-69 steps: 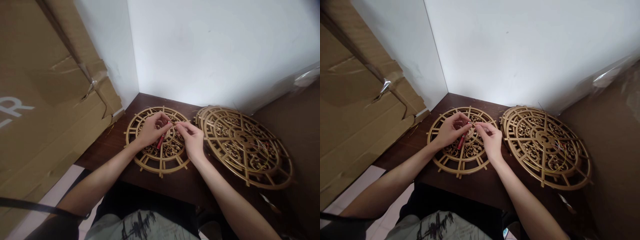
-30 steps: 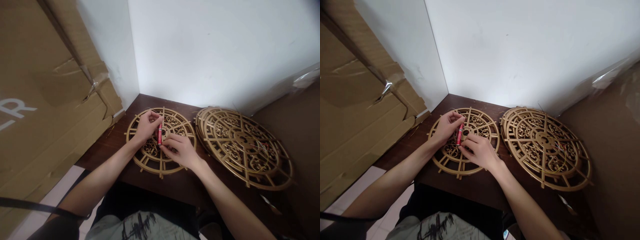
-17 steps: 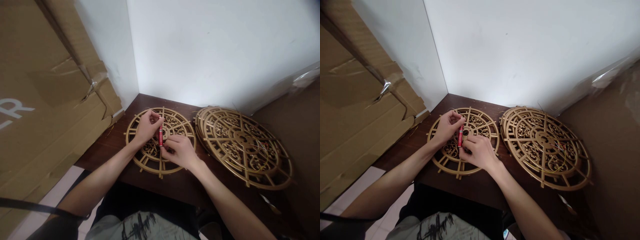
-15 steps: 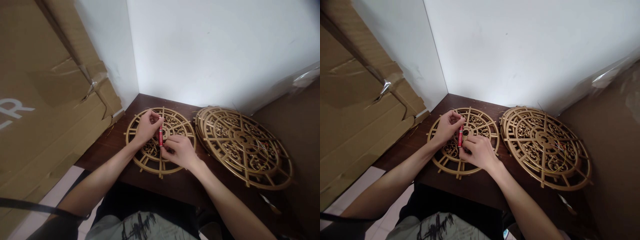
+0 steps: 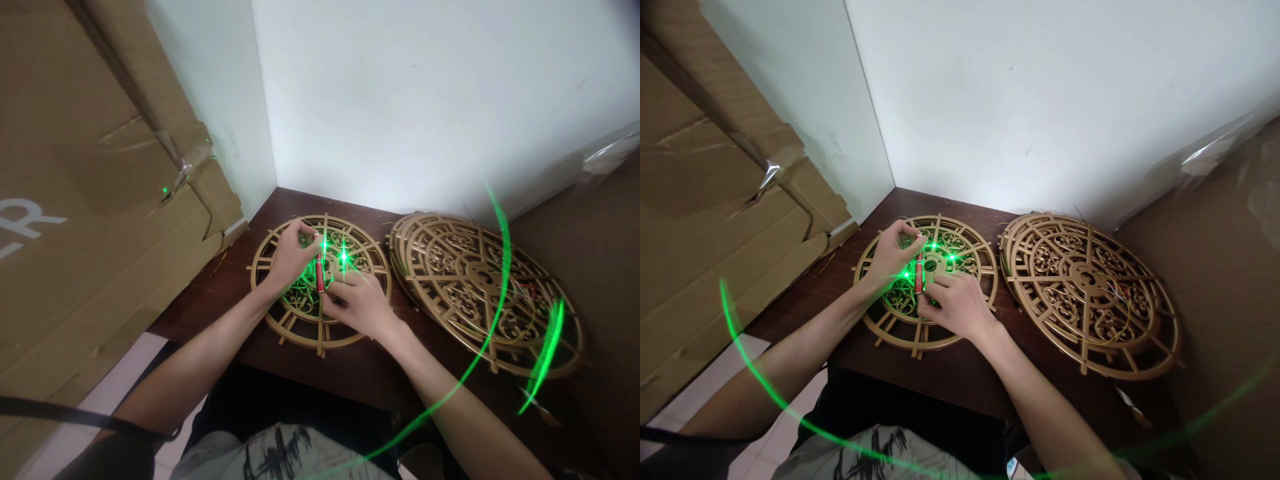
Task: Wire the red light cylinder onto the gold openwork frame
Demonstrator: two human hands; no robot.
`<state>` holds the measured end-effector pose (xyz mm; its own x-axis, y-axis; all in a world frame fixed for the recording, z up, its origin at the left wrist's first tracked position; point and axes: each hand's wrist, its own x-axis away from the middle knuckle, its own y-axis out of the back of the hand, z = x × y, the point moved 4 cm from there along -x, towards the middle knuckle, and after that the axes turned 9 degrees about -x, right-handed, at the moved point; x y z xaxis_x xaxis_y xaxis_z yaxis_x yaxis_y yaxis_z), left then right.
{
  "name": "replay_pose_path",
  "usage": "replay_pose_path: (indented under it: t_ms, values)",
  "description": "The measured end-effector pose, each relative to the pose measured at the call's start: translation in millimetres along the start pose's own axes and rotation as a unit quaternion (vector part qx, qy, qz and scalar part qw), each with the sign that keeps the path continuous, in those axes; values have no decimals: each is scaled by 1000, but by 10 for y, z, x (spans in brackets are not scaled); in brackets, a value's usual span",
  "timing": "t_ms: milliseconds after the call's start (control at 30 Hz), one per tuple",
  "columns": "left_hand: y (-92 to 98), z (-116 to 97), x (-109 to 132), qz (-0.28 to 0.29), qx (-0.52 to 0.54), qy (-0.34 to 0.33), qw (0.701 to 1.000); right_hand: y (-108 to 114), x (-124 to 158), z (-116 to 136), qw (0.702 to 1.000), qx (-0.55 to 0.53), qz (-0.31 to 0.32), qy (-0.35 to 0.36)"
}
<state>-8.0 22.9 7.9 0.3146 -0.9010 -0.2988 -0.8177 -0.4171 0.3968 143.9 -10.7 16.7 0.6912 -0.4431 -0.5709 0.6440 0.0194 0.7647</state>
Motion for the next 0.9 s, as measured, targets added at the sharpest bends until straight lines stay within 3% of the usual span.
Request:
replay_pose_path:
  t_ms: [700, 900]
  values:
    - [5, -10, -12, -12, -2, -10, 1000, 0, 8, 4, 1000, 9, -5, 4]
    - [-6, -50, 4, 0, 49, 12, 999, 2, -6, -12, 1000, -8, 0, -5]
